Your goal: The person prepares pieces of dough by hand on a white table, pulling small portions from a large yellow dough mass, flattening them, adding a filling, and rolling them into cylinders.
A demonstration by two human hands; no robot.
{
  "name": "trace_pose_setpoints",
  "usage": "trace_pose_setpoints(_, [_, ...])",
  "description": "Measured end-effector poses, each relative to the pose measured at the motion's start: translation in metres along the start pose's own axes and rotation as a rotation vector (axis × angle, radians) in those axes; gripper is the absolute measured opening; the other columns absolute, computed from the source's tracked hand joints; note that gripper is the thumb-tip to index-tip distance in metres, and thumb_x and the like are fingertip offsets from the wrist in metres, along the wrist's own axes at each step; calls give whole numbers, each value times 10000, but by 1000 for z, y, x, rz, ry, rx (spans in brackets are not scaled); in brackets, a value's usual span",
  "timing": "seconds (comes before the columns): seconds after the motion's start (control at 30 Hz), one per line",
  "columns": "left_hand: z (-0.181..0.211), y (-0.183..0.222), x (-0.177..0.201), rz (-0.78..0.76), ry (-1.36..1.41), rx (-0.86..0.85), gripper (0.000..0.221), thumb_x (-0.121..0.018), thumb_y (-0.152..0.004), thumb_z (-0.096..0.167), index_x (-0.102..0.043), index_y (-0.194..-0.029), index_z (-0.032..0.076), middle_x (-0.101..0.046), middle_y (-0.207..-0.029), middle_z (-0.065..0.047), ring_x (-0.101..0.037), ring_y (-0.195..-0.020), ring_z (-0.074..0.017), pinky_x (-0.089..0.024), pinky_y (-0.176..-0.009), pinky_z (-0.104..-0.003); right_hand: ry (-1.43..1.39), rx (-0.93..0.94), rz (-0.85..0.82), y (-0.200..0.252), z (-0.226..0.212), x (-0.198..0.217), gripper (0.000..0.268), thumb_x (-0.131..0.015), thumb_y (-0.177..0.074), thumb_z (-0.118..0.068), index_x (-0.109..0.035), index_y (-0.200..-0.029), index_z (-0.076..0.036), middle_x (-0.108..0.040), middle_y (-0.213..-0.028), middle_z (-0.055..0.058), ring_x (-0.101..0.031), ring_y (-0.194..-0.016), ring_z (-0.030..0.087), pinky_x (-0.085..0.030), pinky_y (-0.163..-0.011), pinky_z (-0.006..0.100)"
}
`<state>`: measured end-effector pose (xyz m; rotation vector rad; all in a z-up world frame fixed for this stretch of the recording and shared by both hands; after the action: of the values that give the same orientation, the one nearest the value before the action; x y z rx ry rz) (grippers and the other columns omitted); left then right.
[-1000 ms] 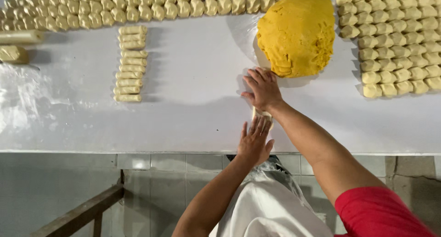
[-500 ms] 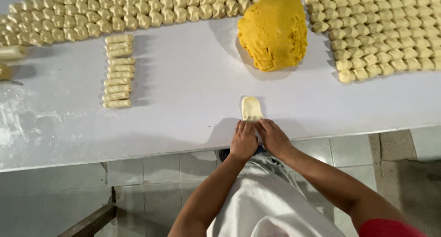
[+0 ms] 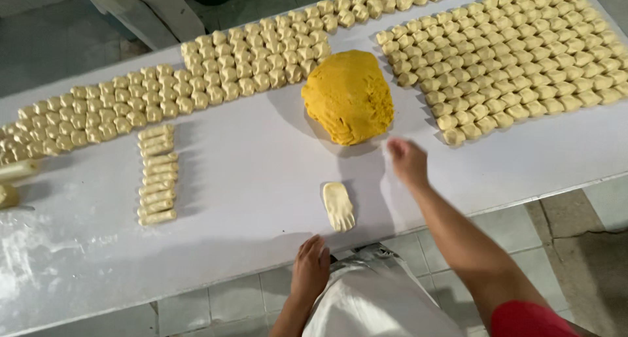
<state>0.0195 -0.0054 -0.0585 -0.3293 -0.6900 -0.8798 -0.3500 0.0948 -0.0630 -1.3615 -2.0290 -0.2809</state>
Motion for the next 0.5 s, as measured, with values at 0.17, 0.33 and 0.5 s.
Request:
trace_pose_setpoints(0.17, [-5,-7,22,-14,-81,156,327,-634,-935,199,-716,-1204,30,-669,-1306,-198,-605,-1230,-397,-488,-1006,-473,-52,-37,-158,-114,-16,-2,579,-766,-888,-204,-554,-1401,-38,-664,-1234,178,-709,-956,283,-556,-798,397])
trace_pose_setpoints(0.33, [-14,-14,32,-1,-103,331,328,-628,-942,231,-714,-1206,55,-693,-1294,-154,-644,-1208,-356,-515,-1014,-445,76,141,-205,-129,-28,-11,356,-735,-928,-136,-691,-1277,-80,-718,-1200,158,-696,-1046,340,-539,-886,437])
trace_pose_setpoints(0.5, [-8,-28,25,-48,-113,283,331,-649,-924,222,-718,-1200,53,-687,-1293,-161,-624,-1221,-364,-484,-1025,-466,70,133,-44,-119,-5,-18,227,-704,-973,-103,-740,-1197,-83,-747,-1151,141,-708,-1029,323,-555,-894,410])
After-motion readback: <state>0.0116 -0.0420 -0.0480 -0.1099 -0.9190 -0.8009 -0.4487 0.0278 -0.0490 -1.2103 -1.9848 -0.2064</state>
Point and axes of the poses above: each hand's wrist, its own y-axis away from the middle knuckle, its own x-axis out of the back of the hand, z = x × y, the point moved 6 cm from there along -y, towards the middle knuckle
